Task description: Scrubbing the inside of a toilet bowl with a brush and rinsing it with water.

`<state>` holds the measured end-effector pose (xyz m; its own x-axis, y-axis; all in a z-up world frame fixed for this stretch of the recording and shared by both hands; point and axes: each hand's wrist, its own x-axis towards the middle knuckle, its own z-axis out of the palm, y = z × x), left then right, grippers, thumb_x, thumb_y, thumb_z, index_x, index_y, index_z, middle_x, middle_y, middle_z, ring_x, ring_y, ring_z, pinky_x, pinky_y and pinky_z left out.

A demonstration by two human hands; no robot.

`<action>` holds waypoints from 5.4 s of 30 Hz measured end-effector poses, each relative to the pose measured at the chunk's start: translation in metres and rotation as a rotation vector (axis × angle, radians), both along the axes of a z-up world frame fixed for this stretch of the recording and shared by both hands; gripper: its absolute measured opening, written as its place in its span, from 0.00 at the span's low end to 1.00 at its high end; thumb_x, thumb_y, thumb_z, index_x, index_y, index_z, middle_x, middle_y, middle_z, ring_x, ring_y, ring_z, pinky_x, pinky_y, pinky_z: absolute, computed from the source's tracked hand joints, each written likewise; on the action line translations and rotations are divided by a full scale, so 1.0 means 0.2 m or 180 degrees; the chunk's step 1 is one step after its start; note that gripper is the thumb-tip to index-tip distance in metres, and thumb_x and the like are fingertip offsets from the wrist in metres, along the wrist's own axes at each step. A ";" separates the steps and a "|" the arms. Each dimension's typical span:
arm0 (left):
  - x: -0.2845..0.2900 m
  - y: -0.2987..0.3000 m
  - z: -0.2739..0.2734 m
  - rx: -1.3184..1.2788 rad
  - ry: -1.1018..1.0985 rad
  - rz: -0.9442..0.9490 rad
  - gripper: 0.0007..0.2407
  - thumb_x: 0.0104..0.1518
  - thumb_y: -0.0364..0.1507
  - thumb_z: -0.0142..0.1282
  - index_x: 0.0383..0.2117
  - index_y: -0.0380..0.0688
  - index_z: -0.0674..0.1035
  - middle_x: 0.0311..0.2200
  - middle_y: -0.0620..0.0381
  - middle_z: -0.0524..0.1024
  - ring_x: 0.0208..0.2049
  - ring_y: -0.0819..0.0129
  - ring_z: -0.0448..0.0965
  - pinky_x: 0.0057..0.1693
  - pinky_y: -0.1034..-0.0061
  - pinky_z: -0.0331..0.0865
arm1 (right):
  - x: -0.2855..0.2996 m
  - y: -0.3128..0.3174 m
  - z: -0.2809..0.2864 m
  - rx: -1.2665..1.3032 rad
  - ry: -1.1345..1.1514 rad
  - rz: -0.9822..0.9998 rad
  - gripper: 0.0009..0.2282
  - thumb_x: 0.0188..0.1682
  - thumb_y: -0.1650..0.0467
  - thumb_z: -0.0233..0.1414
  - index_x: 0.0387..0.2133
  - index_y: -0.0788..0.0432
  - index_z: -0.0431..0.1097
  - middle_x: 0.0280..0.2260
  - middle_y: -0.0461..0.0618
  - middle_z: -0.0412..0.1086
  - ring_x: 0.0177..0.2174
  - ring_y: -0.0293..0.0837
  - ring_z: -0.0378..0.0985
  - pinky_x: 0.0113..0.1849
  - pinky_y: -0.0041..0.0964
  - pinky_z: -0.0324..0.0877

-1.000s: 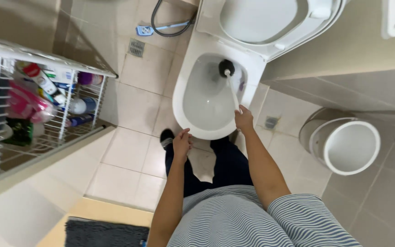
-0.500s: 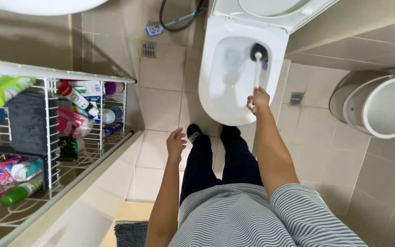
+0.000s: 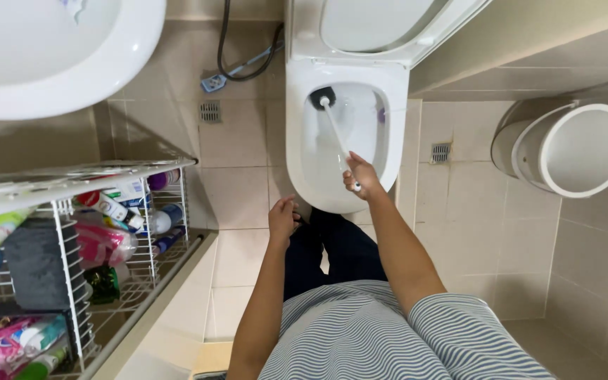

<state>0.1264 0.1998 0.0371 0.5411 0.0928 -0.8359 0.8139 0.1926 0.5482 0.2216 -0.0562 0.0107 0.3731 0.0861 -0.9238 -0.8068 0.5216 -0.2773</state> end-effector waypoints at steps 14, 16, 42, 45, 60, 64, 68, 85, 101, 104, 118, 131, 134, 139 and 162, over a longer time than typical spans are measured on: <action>0.21 0.16 -0.11 0.0152 0.0031 -0.0420 0.13 0.65 0.32 0.48 0.52 0.45 0.79 0.35 0.61 0.77 0.26 0.76 0.72 0.32 0.80 0.68 | -0.04 0.39 -0.11 -0.0677 -0.0201 0.0223 0.26 0.57 0.67 0.46 0.70 0.44 0.50 0.22 0.50 0.59 0.16 0.41 0.57 0.18 0.35 0.56; 0.20 0.25 -0.10 0.0203 0.0097 -0.0614 0.13 0.65 0.32 0.47 0.51 0.45 0.79 0.35 0.61 0.78 0.26 0.76 0.73 0.32 0.80 0.68 | -0.23 0.43 -0.25 -0.0858 -0.0274 0.0546 0.26 0.57 0.67 0.47 0.70 0.45 0.52 0.22 0.51 0.60 0.17 0.43 0.58 0.18 0.38 0.57; 0.42 0.78 -0.22 0.0343 -0.0003 -0.1569 0.13 0.65 0.31 0.49 0.51 0.44 0.80 0.33 0.59 0.78 0.24 0.76 0.73 0.28 0.80 0.67 | 0.08 0.51 -0.14 -0.1025 -0.0096 -0.1291 0.28 0.57 0.68 0.47 0.71 0.50 0.45 0.15 0.48 0.63 0.12 0.39 0.59 0.15 0.36 0.59; 0.43 0.75 -0.24 0.0330 0.0003 -0.1639 0.12 0.65 0.31 0.49 0.51 0.44 0.80 0.33 0.59 0.78 0.24 0.76 0.74 0.28 0.79 0.67 | -0.05 0.65 -0.19 -0.1124 -0.0305 -0.0527 0.28 0.57 0.67 0.48 0.71 0.50 0.47 0.15 0.48 0.63 0.12 0.39 0.60 0.17 0.37 0.61; 0.53 0.56 -0.21 0.0360 0.0124 -0.2119 0.13 0.65 0.32 0.49 0.52 0.46 0.80 0.35 0.60 0.79 0.24 0.75 0.73 0.30 0.78 0.69 | -0.68 -0.08 0.17 -0.2302 0.0783 0.4135 0.29 0.56 0.66 0.48 0.72 0.41 0.46 0.53 0.60 0.72 0.49 0.57 0.79 0.48 0.55 0.75; 0.51 0.51 -0.23 0.0358 0.0097 -0.2224 0.13 0.65 0.32 0.48 0.52 0.45 0.80 0.35 0.61 0.79 0.25 0.76 0.73 0.31 0.78 0.68 | -0.59 -0.04 0.24 -0.2802 0.1220 0.3640 0.28 0.57 0.67 0.45 0.71 0.39 0.44 0.55 0.61 0.69 0.50 0.59 0.76 0.47 0.56 0.76; 0.48 0.50 -0.24 0.0296 0.0052 -0.2269 0.13 0.65 0.32 0.48 0.52 0.45 0.80 0.34 0.62 0.79 0.25 0.77 0.73 0.31 0.79 0.69 | -0.73 0.29 0.07 -0.2619 0.1175 0.3561 0.33 0.55 0.70 0.45 0.74 0.42 0.40 0.50 0.64 0.72 0.49 0.59 0.78 0.46 0.55 0.75; 0.48 0.60 -0.23 0.0324 0.0083 -0.2177 0.13 0.64 0.30 0.50 0.52 0.44 0.80 0.32 0.61 0.78 0.24 0.76 0.73 0.29 0.79 0.66 | -0.65 0.23 0.06 -0.2960 0.1176 0.2800 0.26 0.59 0.61 0.41 0.71 0.33 0.43 0.47 0.59 0.74 0.48 0.57 0.77 0.45 0.55 0.74; 0.48 0.57 -0.25 0.0404 0.0096 -0.2135 0.13 0.65 0.31 0.50 0.51 0.43 0.80 0.33 0.58 0.78 0.24 0.76 0.74 0.28 0.79 0.67 | -0.05 0.18 -0.03 -0.3086 0.0587 0.2143 0.26 0.57 0.64 0.45 0.69 0.38 0.49 0.47 0.62 0.73 0.48 0.61 0.76 0.49 0.55 0.71; 0.44 0.60 -0.29 0.0336 0.0096 -0.2108 0.13 0.64 0.31 0.49 0.51 0.43 0.80 0.33 0.59 0.78 0.24 0.76 0.74 0.28 0.80 0.67 | -0.11 0.18 -0.03 -0.3067 0.0645 0.2149 0.25 0.58 0.64 0.44 0.70 0.37 0.50 0.47 0.63 0.73 0.49 0.60 0.77 0.50 0.55 0.71; 0.48 0.45 -0.20 0.0368 0.0119 -0.2196 0.12 0.64 0.31 0.50 0.50 0.45 0.81 0.33 0.60 0.78 0.24 0.76 0.73 0.29 0.78 0.68 | -0.85 0.09 0.24 -0.2673 0.1158 0.2958 0.25 0.59 0.61 0.43 0.70 0.30 0.48 0.51 0.62 0.72 0.50 0.60 0.76 0.48 0.55 0.73; 0.47 0.52 -0.31 0.0291 0.0064 -0.2291 0.13 0.64 0.31 0.49 0.52 0.46 0.80 0.33 0.61 0.79 0.24 0.77 0.73 0.29 0.80 0.68 | -0.79 0.30 0.19 -0.2771 0.1288 0.2688 0.25 0.58 0.62 0.45 0.70 0.34 0.50 0.48 0.61 0.74 0.48 0.59 0.78 0.46 0.55 0.73; 0.47 0.53 -0.32 0.0300 0.0041 -0.2291 0.13 0.64 0.31 0.49 0.51 0.45 0.80 0.33 0.61 0.79 0.23 0.77 0.73 0.29 0.80 0.68 | -0.78 0.28 0.18 -0.2700 0.1359 0.2642 0.25 0.57 0.62 0.46 0.69 0.34 0.51 0.48 0.61 0.74 0.48 0.59 0.77 0.47 0.55 0.73; 0.45 0.55 -0.31 0.0286 0.0005 -0.2270 0.13 0.63 0.30 0.49 0.51 0.45 0.81 0.33 0.61 0.78 0.22 0.77 0.73 0.28 0.80 0.68 | -0.65 0.19 0.23 -0.2869 0.1298 0.2533 0.25 0.58 0.63 0.45 0.70 0.35 0.51 0.47 0.61 0.75 0.48 0.60 0.77 0.48 0.56 0.73; 0.45 0.57 -0.20 0.0091 0.0026 -0.2269 0.12 0.64 0.29 0.49 0.51 0.43 0.79 0.33 0.60 0.77 0.22 0.77 0.72 0.27 0.81 0.66 | -1.04 0.55 -0.31 -0.2348 0.0223 0.2914 0.28 0.56 0.63 0.45 0.71 0.37 0.46 0.55 0.58 0.69 0.50 0.60 0.75 0.53 0.51 0.67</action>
